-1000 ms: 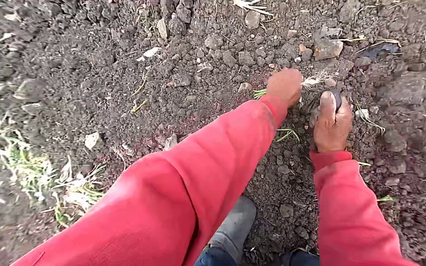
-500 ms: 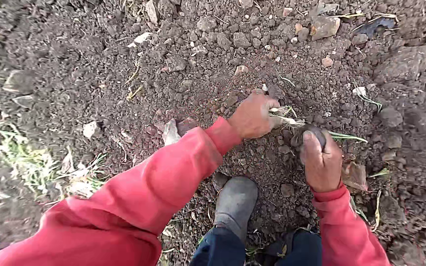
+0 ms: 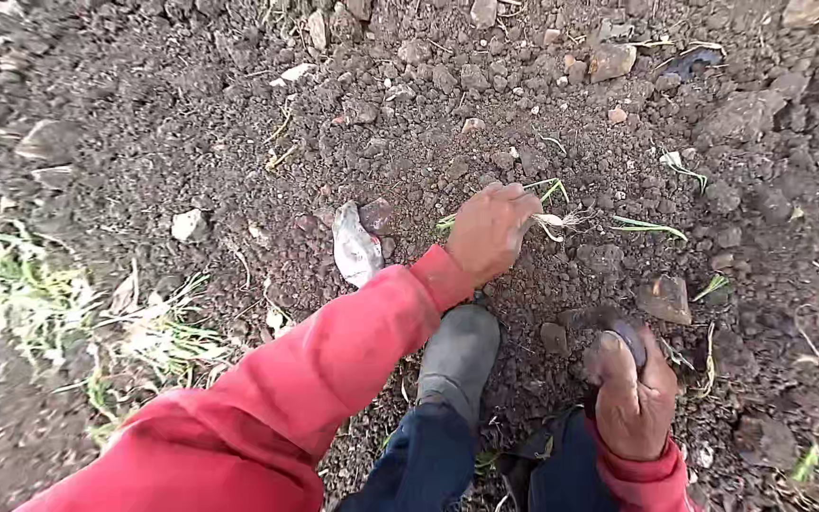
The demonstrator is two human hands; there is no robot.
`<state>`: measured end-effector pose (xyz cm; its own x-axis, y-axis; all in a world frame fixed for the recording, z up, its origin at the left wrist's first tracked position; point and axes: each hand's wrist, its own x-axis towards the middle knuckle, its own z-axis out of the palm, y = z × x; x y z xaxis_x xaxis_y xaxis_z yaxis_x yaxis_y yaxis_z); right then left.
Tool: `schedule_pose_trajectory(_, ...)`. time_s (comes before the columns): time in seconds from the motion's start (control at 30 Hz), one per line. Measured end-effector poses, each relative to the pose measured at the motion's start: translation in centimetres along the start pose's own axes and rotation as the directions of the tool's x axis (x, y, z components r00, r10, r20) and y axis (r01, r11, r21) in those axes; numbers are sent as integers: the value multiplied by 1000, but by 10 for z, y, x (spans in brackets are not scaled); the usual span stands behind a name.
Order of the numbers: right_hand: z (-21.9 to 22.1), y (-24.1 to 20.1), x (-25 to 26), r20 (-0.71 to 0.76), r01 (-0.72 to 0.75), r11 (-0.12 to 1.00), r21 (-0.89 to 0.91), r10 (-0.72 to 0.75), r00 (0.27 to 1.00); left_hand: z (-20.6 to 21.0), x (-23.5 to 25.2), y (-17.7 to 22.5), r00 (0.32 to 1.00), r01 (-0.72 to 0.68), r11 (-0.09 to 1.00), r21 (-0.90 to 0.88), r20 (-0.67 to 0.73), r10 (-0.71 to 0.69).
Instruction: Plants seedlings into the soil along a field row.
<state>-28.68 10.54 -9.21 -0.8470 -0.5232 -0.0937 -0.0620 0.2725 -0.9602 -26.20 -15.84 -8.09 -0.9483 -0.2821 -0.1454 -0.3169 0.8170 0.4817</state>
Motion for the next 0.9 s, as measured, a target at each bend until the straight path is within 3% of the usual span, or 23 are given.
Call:
schedule_pose_trajectory(0.03, 0, -3, 3, -19, 24, 1000, 2, -24, 1000, 9, 13, -1, 1000, -3, 1000, 20, 24, 3)
schedule_pose_trajectory(0.13, -23, -43, 1, -40, 52, 998, 28, -51, 998, 46, 29, 5, 945, 47, 985, 167, 313, -99)
schedule_pose_trajectory(0.2, -35, -70, 28, -81, 163, 982, 98, -155, 985, 40, 49, 1, 918, 81, 968, 237, 359, -165)
schedule_pose_trajectory(0.33, -59, -108, 86, -61, 240, 885, 399, -236, 970, 12, 31, -15, 907, 268, 963, 6, 337, -254)
schedule_pose_trajectory(0.4, -43, -113, 129, 39, 230, 882, 412, -269, 962, 8, 27, -28, 904, 334, 933, -131, 324, -278)
schedule_pose_trajectory(0.47, 2, -91, 154, 68, 177, 942, 286, -204, 977, 10, 25, -31, 886, 370, 918, -141, 353, -302)
schedule_pose_trajectory(0.5, 26, -60, 152, 67, 117, 977, 177, -131, 989, 11, 28, -28, 878, 378, 918, -123, 362, -313)
schedule_pose_trajectory(0.6, 59, 29, 108, 0, -64, 998, -20, 64, 998, 20, 46, -2, 851, 351, 935, 54, 398, -343)
schedule_pose_trajectory(0.7, 22, -2, 58, -17, -13, 999, 45, 14, 1000, 50, 32, 36, 812, 211, 952, 220, 502, -296)
schedule_pose_trajectory(0.77, -10, -47, 49, -46, 103, 977, 187, -96, 994, 57, 16, 33, 883, 126, 974, 187, 426, -196)
schedule_pose_trajectory(0.83, -36, -79, 44, -69, 163, 938, 307, -149, 986, 46, -10, 18, 955, 100, 995, 22, 280, -103)
schedule_pose_trajectory(0.9, -36, -89, 56, -4, 163, 939, 303, -170, 985, 24, -28, 0, 974, 82, 987, -135, 220, -51)
